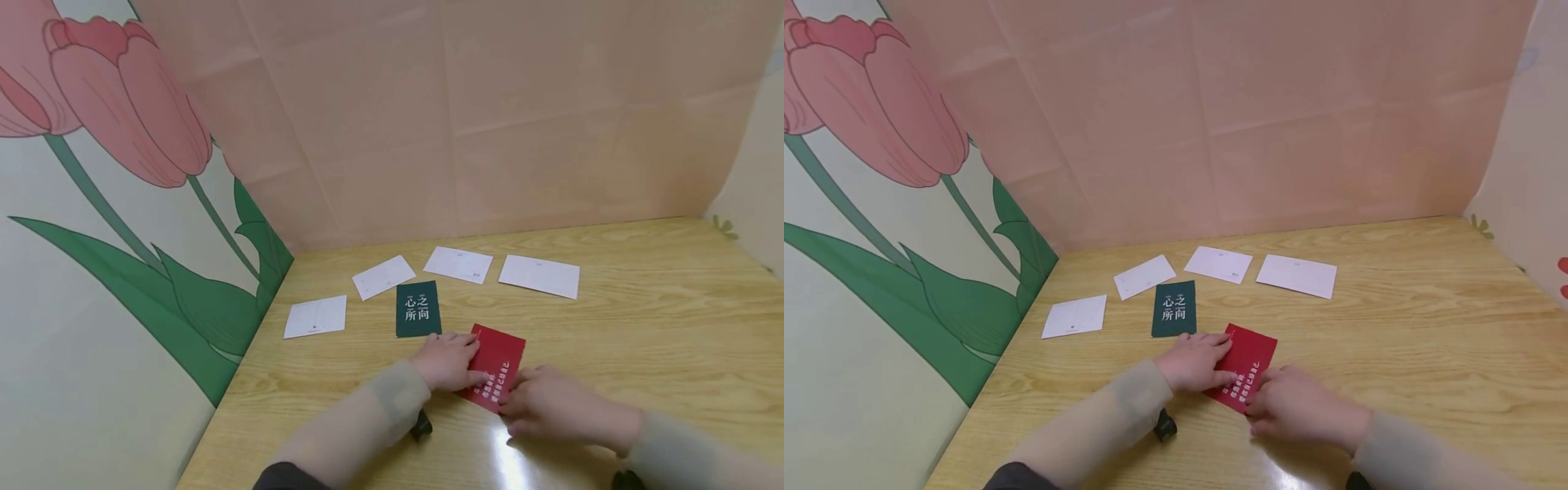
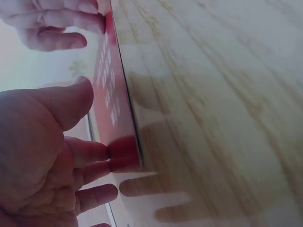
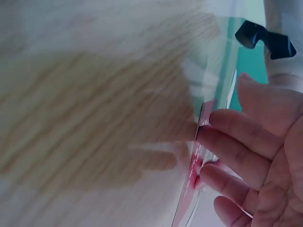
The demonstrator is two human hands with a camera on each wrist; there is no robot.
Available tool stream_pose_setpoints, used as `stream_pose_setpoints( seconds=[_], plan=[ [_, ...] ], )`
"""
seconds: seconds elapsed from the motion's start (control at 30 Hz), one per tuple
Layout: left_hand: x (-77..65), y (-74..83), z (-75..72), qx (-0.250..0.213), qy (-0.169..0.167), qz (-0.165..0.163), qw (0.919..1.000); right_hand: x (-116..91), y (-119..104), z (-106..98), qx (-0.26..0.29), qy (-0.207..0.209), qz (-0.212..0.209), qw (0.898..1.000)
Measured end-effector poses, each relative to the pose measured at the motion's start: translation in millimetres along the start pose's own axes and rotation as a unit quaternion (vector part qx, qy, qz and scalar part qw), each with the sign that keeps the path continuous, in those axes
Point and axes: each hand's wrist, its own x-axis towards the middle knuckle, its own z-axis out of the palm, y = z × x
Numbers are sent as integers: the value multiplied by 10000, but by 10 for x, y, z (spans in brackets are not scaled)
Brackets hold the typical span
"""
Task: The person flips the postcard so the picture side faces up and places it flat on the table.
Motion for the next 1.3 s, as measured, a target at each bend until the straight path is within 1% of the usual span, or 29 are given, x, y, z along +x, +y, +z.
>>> stream_pose_setpoints(
  seconds=[0.13,0.17,0.23,0.37,0.43,0.53,0.67,0.73,0.8,0.9,1.0,1.13,1.3],
  plan=[
    [23,16,10,87,5,111,9999,39,-4,10,385,-365,92,9986],
    [26,17,14,87,19,144,9999,45,6,10,484,-388,103,9980],
    [31,11,18,77,76,216,9997,50,46,6,546,-275,53,9981],
    [30,-17,14,-71,160,367,9992,50,167,-35,340,117,-26,9994],
    [24,-34,6,-128,123,473,9987,46,219,-57,315,127,14,9994],
    [21,-60,-5,-339,22,658,9973,46,246,-82,617,-187,189,9977],
    [33,-105,-19,-576,-57,949,9938,78,187,-87,909,-596,426,9932],
    [48,-126,-19,-614,-93,1080,9922,100,128,-71,810,-668,480,9933],
    [62,-138,-15,-729,-175,1121,9909,122,68,-32,528,-708,559,9945],
    [91,-142,-8,-989,-288,1148,9880,140,-19,34,351,-827,827,9925],
    [115,-132,-20,-1247,-409,1160,9845,146,-88,79,382,-991,1176,9874],
    [129,-116,-33,-1069,-426,1308,9847,141,-133,96,539,-1066,1485,9817],
    [113,-159,-3,-877,-205,1436,9855,98,-67,112,647,-1016,1825,9758]
  ],
)
